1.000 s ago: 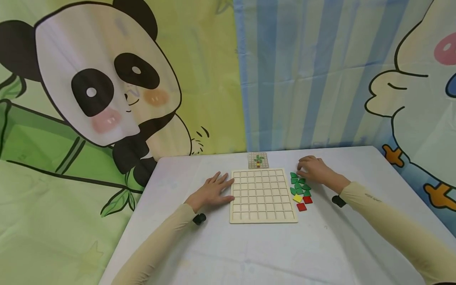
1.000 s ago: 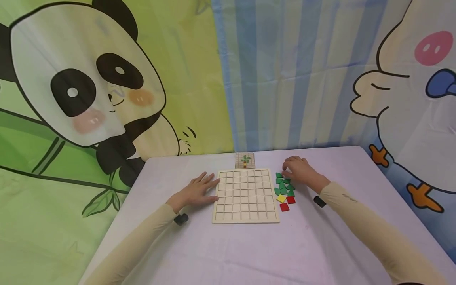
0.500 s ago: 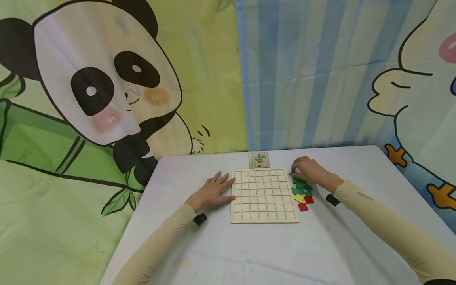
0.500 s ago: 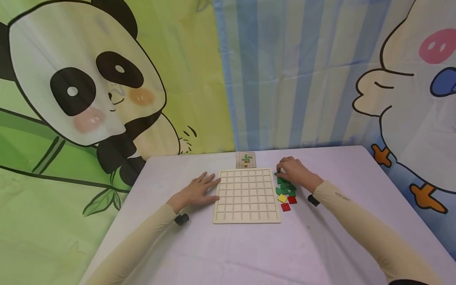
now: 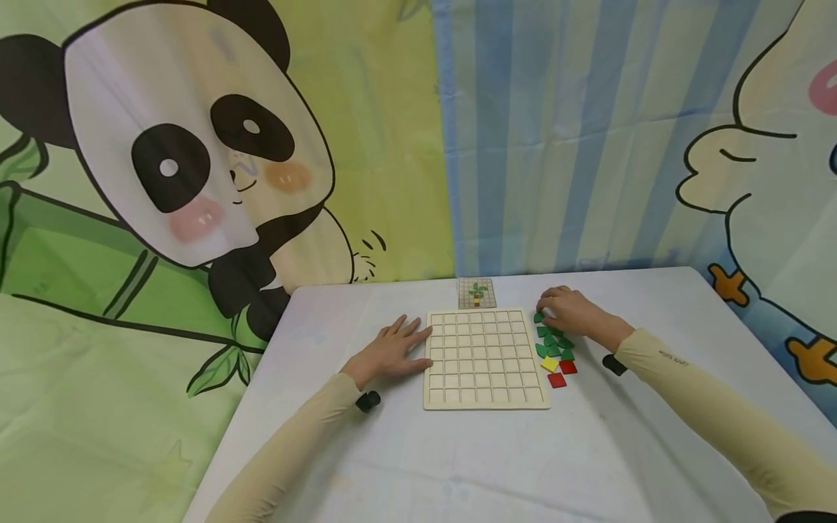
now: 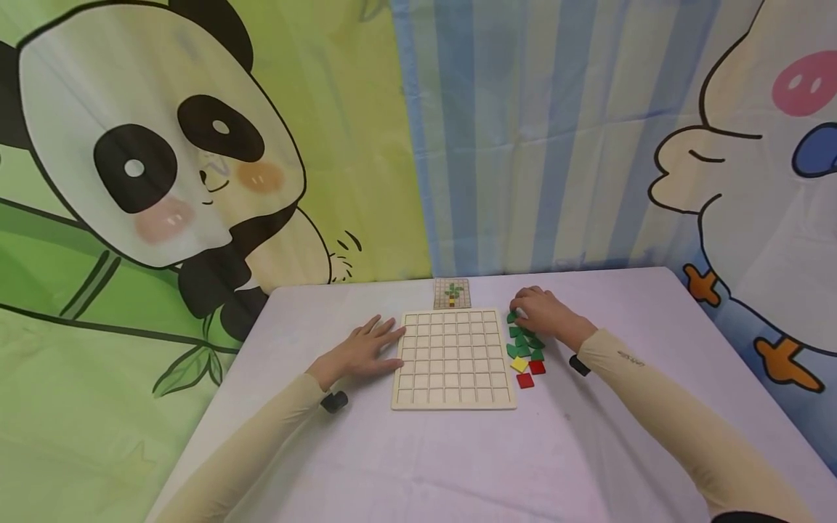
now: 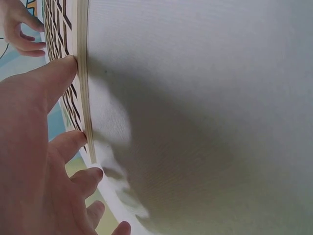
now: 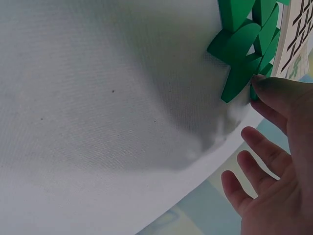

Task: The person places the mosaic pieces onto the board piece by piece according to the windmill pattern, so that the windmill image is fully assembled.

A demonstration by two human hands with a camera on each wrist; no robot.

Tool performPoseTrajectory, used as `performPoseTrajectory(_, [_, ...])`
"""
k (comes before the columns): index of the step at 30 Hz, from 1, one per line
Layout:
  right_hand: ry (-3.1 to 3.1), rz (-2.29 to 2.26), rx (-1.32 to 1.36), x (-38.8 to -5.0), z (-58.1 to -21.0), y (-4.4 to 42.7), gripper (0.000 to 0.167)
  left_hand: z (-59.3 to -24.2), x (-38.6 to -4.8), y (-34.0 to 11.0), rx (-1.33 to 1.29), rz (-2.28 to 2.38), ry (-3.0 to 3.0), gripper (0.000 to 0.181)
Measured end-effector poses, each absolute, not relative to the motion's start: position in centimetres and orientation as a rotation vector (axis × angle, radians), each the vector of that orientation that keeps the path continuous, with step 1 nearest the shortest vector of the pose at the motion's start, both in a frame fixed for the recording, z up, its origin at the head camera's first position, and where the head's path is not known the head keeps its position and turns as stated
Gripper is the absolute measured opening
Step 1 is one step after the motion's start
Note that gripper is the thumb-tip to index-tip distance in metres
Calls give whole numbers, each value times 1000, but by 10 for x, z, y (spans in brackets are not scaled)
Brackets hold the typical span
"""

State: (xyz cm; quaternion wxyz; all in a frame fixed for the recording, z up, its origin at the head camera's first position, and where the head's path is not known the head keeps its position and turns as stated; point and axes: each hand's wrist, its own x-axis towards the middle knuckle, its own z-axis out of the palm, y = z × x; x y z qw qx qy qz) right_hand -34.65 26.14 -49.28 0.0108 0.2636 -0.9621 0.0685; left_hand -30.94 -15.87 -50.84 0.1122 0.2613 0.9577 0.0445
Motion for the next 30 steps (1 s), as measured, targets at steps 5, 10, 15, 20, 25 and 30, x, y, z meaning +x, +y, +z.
performPoseTrajectory(5, [-3021,225,821,-345,-490,261,21,-511,-309,-159,769,131,2813,82])
performPoseTrajectory(10, [-3027,270,808,-347,-486,262,24,-510,-310,-159,773,128,2816,82])
performPoseTrajectory(15, [-3033,256,834,-349,-484,262,26,-510,-310,-159,775,120,2810,83])
performPoseTrajectory(20, [-3050,247,870,-350,-483,260,27,-509,-311,-159,781,123,2804,83])
performPoseTrajectory(25, [-3029,262,912,-348,-478,253,28,-509,-310,-160,776,137,2800,84])
performPoseTrajectory(30, [-3012,262,961,-346,-470,245,27,-509,-309,-160,774,140,2805,83])
